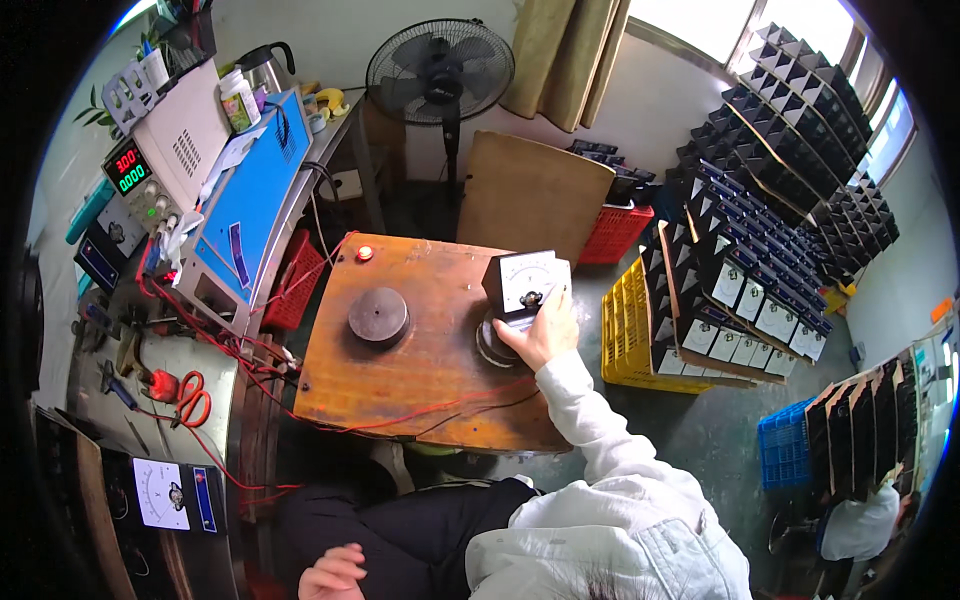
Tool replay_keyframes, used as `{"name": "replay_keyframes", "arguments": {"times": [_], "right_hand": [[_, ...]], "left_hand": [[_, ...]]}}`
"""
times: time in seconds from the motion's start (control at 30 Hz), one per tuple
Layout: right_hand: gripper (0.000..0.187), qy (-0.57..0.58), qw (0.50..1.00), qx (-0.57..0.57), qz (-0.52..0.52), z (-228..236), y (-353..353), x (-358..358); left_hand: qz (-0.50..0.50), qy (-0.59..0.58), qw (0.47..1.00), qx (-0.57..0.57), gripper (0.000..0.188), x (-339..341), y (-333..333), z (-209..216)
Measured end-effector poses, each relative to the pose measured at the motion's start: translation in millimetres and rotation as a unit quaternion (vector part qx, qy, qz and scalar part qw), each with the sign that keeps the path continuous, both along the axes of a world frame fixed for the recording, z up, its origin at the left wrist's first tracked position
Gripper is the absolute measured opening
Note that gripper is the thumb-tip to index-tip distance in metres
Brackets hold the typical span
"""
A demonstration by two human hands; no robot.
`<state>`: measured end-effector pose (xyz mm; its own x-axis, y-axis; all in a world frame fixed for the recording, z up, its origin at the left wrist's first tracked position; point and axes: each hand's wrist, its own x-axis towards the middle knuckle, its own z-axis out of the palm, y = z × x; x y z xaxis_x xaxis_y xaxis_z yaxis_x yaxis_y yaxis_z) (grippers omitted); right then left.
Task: Soldering internal wiring for analog voltmeters and testing the gauge response using a power supply and test probes.
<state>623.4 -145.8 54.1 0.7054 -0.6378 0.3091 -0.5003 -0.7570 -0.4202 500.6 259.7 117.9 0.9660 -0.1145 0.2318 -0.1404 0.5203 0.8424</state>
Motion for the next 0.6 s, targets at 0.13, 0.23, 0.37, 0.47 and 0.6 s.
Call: {"name": "replay_keyframes", "arguments": {"times": [0.13,0.23,0.37,0.47,0.6], "right_hand": [[0.121,0.002,1.000,-0.025,0.005,-2,0,7],[0.112,0.019,0.999,-0.035,-0.004,2,6,12],[0.114,-0.007,0.993,-0.116,0.034,-17,26,11],[0.116,-0.125,0.976,-0.083,0.156,-6,71,2],[0.119,-0.155,0.797,0.197,0.550,36,208,-25]], "left_hand": [[-0.472,-0.242,0.809,-0.253,0.047,36,18,-4],[-0.532,-0.126,0.834,-0.066,0.042,34,56,11],[-0.232,-0.045,0.967,0.094,0.024,15,69,-27],[0.227,0.190,0.899,0.323,0.017,-13,50,-44],[0.469,0.058,0.780,0.410,0.038,-26,49,-17]]}}
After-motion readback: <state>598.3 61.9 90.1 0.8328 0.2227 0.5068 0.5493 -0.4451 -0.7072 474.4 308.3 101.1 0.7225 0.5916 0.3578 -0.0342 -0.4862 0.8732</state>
